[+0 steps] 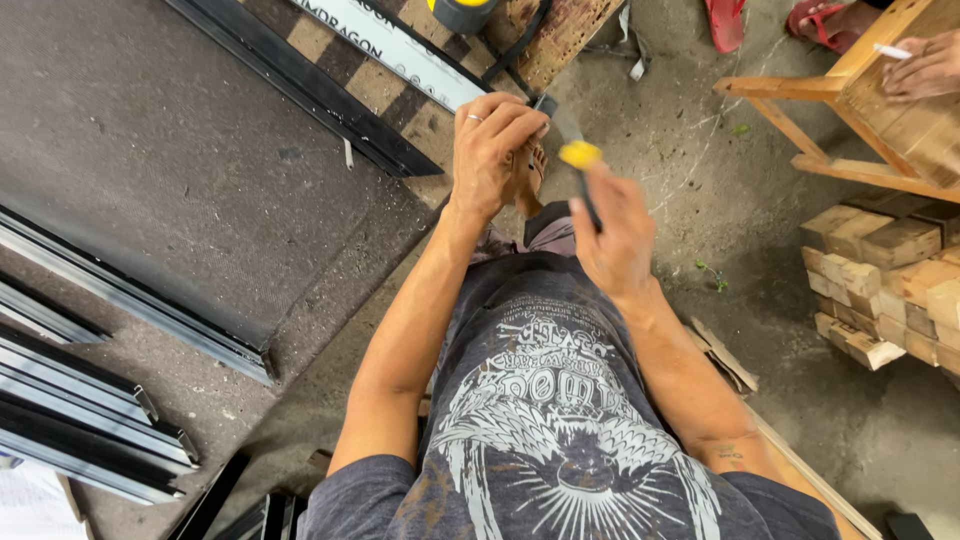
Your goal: The person uses a screwdriver and pliers to remove a protective film and corner pieces from a black window frame. They then insert a black plastic corner connector into the frame corner and press it into place to join the frame sections.
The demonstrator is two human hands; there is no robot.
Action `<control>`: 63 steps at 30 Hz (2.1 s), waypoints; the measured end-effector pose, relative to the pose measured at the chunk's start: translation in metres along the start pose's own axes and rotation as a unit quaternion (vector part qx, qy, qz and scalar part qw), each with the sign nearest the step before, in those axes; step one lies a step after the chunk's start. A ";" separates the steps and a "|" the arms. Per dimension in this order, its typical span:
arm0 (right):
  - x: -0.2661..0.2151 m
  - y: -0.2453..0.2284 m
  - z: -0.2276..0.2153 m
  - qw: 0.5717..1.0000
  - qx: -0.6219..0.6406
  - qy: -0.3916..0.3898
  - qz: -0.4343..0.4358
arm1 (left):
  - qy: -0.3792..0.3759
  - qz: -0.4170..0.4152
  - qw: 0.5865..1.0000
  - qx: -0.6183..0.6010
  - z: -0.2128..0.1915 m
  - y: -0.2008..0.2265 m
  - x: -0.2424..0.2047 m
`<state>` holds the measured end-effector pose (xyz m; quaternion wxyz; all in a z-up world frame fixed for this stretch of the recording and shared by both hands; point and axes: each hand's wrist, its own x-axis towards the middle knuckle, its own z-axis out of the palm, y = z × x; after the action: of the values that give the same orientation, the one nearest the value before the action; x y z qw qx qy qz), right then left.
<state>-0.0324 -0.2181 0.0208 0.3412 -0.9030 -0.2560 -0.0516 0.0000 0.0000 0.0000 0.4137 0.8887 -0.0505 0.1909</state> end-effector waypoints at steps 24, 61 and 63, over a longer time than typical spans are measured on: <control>0.006 -0.020 -0.010 0.981 0.065 0.155 -0.098 | 0.031 0.024 0.999 0.016 -0.001 0.005 0.004; 0.015 -0.031 -0.016 0.995 0.093 0.005 0.047 | -0.001 0.011 1.000 0.025 -0.002 0.003 0.007; 0.017 -0.033 -0.016 0.990 0.085 0.107 -0.017 | 0.000 0.014 1.000 0.006 -0.003 0.003 0.004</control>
<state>-0.0323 -0.2002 0.0567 0.4414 -0.8556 -0.2366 -0.1313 0.0020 0.0005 0.0055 0.4055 0.8903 -0.0621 0.1975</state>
